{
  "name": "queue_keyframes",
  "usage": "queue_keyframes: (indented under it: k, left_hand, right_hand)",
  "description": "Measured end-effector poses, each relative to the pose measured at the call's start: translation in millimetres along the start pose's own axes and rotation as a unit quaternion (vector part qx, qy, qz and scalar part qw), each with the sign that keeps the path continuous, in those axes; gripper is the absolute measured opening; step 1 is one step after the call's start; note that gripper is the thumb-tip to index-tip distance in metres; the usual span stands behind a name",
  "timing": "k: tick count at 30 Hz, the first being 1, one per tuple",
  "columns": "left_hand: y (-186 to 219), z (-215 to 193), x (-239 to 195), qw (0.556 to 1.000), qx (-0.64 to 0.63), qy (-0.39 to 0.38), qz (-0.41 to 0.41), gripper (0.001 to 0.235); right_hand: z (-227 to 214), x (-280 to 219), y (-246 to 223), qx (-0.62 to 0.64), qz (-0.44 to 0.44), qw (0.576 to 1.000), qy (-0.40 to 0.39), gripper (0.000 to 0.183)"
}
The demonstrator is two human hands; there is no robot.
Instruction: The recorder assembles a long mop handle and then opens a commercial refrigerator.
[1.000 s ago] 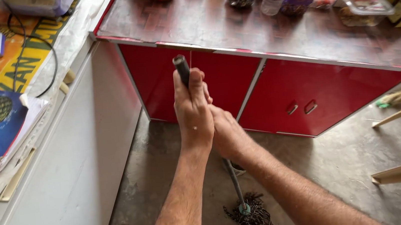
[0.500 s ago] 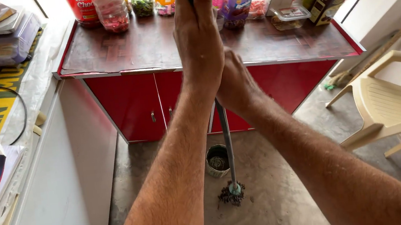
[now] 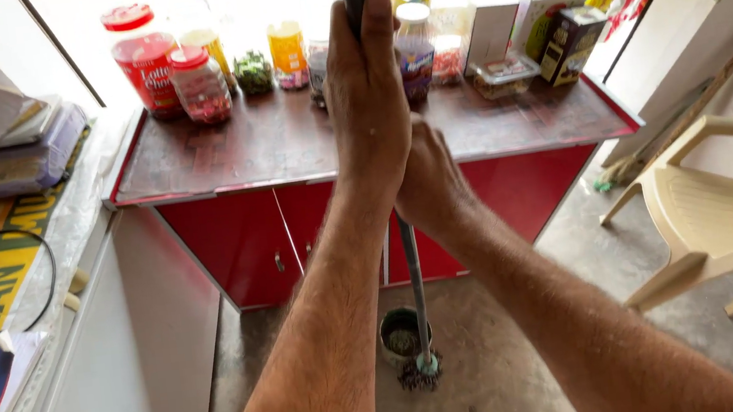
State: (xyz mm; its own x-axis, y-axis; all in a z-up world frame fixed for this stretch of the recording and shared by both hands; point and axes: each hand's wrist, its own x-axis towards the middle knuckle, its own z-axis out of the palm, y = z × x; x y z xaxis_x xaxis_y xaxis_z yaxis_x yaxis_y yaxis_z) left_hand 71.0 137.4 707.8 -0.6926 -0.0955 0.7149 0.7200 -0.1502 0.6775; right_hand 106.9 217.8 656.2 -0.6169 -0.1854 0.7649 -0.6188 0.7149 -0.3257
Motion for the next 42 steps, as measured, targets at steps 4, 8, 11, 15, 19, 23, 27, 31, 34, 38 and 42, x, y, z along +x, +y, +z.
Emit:
queue_keyframes:
  k: [4, 8, 11, 15, 19, 23, 27, 31, 34, 38, 42]
  left_hand:
    - [4, 8, 1, 1.0, 0.011, 0.004, -0.019, 0.054]
    - [13, 19, 3, 0.998, 0.015, 0.005, -0.062, 0.052]
    - [19, 29, 5, 0.998, 0.027, 0.008, -0.059, 0.052]
    - [20, 39, 12, 0.998, 0.059, 0.006, -0.035, 0.053]
    - [26, 52, 29, 0.997, 0.062, 0.003, -0.048, 0.052]
    - [37, 62, 44, 0.999, 0.039, -0.01, 0.015, 0.054]
    - [36, 74, 62, 0.998, 0.003, -0.025, 0.059, 0.05]
    - [29, 85, 82, 0.993, 0.053, 0.001, 0.107, 0.047]
    - [27, 92, 93, 0.989, 0.025, 0.02, 0.144, 0.042]
    - [26, 93, 91, 0.987, 0.026, 0.026, 0.157, 0.043]
    - [37, 96, 94, 0.995, 0.023, 0.003, 0.093, 0.043]
  right_hand:
    - [-5, 1, 0, 0.015, 0.014, 1.0, 0.024, 0.004]
    - [-8, 2, 10, 0.029, 0.069, 0.997, -0.002, 0.009]
    - [-15, 4, 15, 0.02, 0.052, 0.998, 0.006, 0.011]
    - [-23, 11, 22, 0.01, 0.051, 0.999, -0.004, 0.009]
    - [-31, 21, 30, 0.019, 0.014, 1.0, 0.011, 0.014]
    - [-42, 35, 32, -0.005, 0.0, 0.999, 0.047, 0.011]
    - [-52, 52, 43, -0.05, -0.032, 0.995, 0.075, 0.014]
    - [-61, 68, 47, -0.098, -0.036, 0.99, 0.09, 0.017]
    - [-66, 79, 50, -0.139, -0.054, 0.983, 0.105, 0.022]
    - [-69, 81, 44, -0.102, -0.008, 0.991, 0.081, 0.021]
    - [-71, 83, 50, -0.093, -0.005, 0.991, 0.092, 0.022]
